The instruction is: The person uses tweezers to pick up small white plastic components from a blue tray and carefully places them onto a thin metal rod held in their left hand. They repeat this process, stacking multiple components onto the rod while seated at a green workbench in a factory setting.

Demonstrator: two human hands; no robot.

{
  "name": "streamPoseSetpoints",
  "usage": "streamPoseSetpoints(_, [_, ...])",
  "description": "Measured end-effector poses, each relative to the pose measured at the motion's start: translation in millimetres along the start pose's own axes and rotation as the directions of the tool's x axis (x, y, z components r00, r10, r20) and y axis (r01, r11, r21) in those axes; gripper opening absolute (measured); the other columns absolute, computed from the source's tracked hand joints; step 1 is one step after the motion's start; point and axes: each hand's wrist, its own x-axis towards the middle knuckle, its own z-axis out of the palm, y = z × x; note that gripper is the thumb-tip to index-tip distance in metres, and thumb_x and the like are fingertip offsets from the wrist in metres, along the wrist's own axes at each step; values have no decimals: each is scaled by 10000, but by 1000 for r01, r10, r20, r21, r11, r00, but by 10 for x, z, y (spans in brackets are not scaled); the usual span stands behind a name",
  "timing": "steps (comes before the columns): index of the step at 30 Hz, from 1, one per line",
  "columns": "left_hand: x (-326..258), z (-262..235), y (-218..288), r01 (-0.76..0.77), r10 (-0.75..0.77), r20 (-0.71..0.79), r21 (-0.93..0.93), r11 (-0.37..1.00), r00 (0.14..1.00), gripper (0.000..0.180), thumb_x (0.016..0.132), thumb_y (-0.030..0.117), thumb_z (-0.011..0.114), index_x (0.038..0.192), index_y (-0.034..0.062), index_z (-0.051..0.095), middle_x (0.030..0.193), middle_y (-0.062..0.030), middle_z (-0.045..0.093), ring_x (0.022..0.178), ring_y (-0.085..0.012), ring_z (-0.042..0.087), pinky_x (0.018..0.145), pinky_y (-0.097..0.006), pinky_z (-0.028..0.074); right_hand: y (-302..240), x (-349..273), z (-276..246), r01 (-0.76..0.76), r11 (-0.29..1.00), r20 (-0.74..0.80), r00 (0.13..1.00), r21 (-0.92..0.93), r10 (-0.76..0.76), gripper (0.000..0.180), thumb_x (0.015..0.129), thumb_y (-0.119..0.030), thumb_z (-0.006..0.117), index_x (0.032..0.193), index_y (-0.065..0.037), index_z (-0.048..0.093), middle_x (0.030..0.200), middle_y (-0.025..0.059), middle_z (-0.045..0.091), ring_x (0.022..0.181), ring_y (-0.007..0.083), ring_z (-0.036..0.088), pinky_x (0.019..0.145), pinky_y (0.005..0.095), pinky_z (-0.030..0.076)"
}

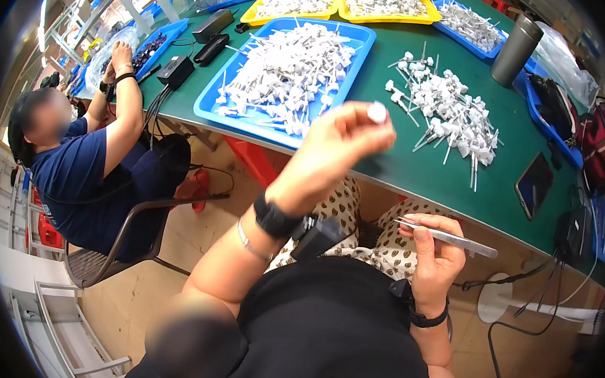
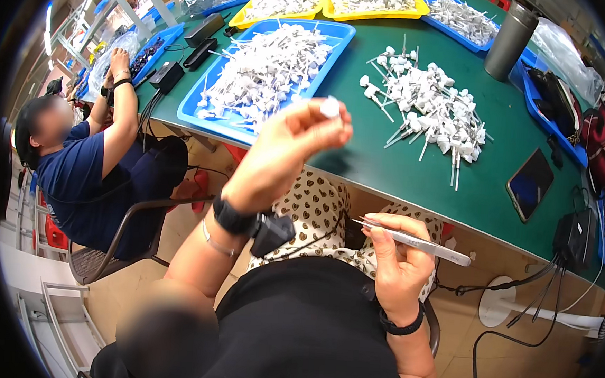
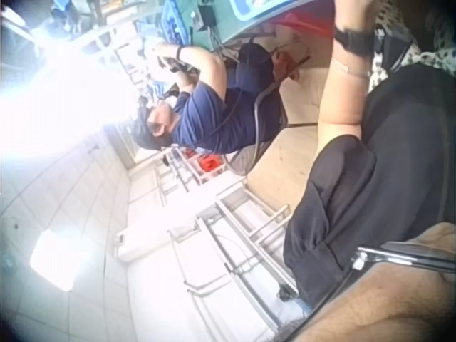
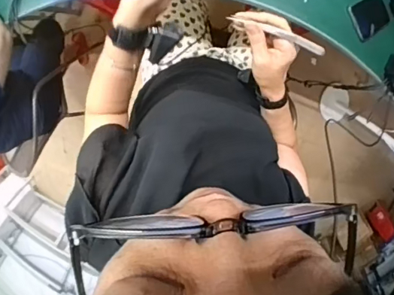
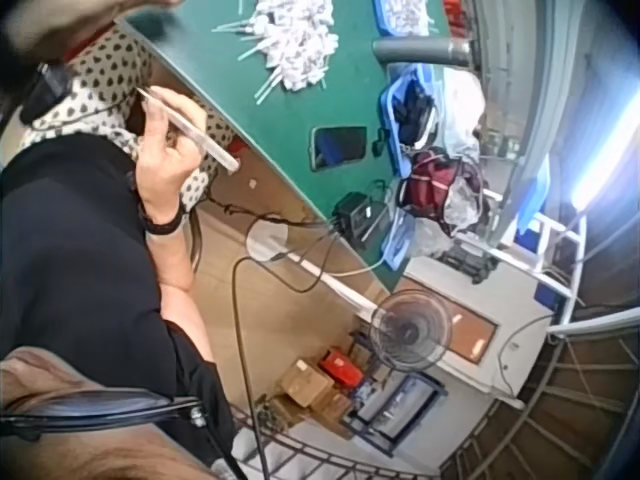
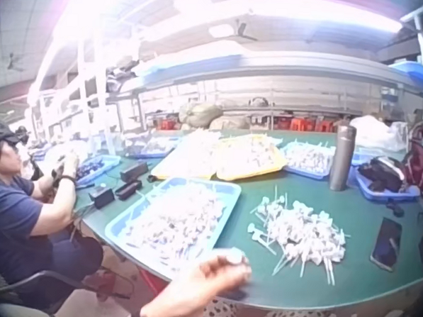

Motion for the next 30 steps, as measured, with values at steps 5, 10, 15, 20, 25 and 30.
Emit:
streamPoseSetpoints(5, [-611, -17, -338, 95, -98, 54, 50, 994, 994, 185, 933, 52, 647, 1092, -43, 656, 927, -75, 667, 841, -120, 647, 782, -266, 537, 10, 19, 9, 29, 990, -14, 1000, 138, -27, 141, 955, -26, 594, 1071, 46, 558, 1041, 174, 661, 926, 209, 678, 846, 323, 576])
streamPoseSetpoints(10, [-835, -3, -582, 91, -97, 59, 93, 992, 994, 168, 923, 21, 648, 1077, -42, 674, 999, -65, 648, 791, -99, 643, 718, -238, 547, 45, -6, 52, 11, 990, 18, 1000, 139, -13, 153, 940, -12, 614, 1074, 50, 575, 1051, 165, 662, 945, 206, 675, 861, 316, 568])
streamPoseSetpoints(15, [-863, 8, -659, 38, -48, 75, 137, 990, 996, 159, 936, 66, 646, 1061, -25, 683, 970, -59, 647, 766, -95, 621, 669, -226, 515, 78, -57, 84, -53, 997, 41, 998, 62, 50, 159, 921, 3, 639, 1066, 51, 597, 1048, 142, 668, 936, 184, 671, 842, 280, 553])
streamPoseSetpoints(20, [-891, -20, -721, -27, 9, 68, 279, 960, 998, 140, 943, 71, 637, 1041, -14, 688, 962, -69, 651, 765, -108, 627, 652, -230, 507, 119, -85, 91, 6, 992, 129, 992, -124, 10, 119, 951, 0, 584, 1062, 33, 554, 1052, 175, 652, 939, 206, 669, 851, 323, 571])
streamPoseSetpoints(25, [-888, -7, -767, -84, 60, 82, 335, 938, 995, 124, 895, -16, 639, 1015, -25, 672, 946, -84, 646, 761, -138, 646, 659, -256, 518, 146, -98, 108, 39, 984, 135, 991, -172, -16, 106, 948, 11, 586, 1049, 32, 563, 1047, 163, 653, 930, 191, 665, 841, 303, 561])
streamPoseSetpoints(30, [-891, -14, -809, -101, 74, 94, 342, 934, 993, 134, 909, -10, 633, 1036, -33, 670, 971, -91, 656, 767, -139, 661, 670, -252, 538, 206, -86, 89, 119, 968, 153, 985, -222, -86, 118, 914, 28, 626, 1025, 28, 587, 994, 145, 662, 876, 185, 656, 781, 291, 543])
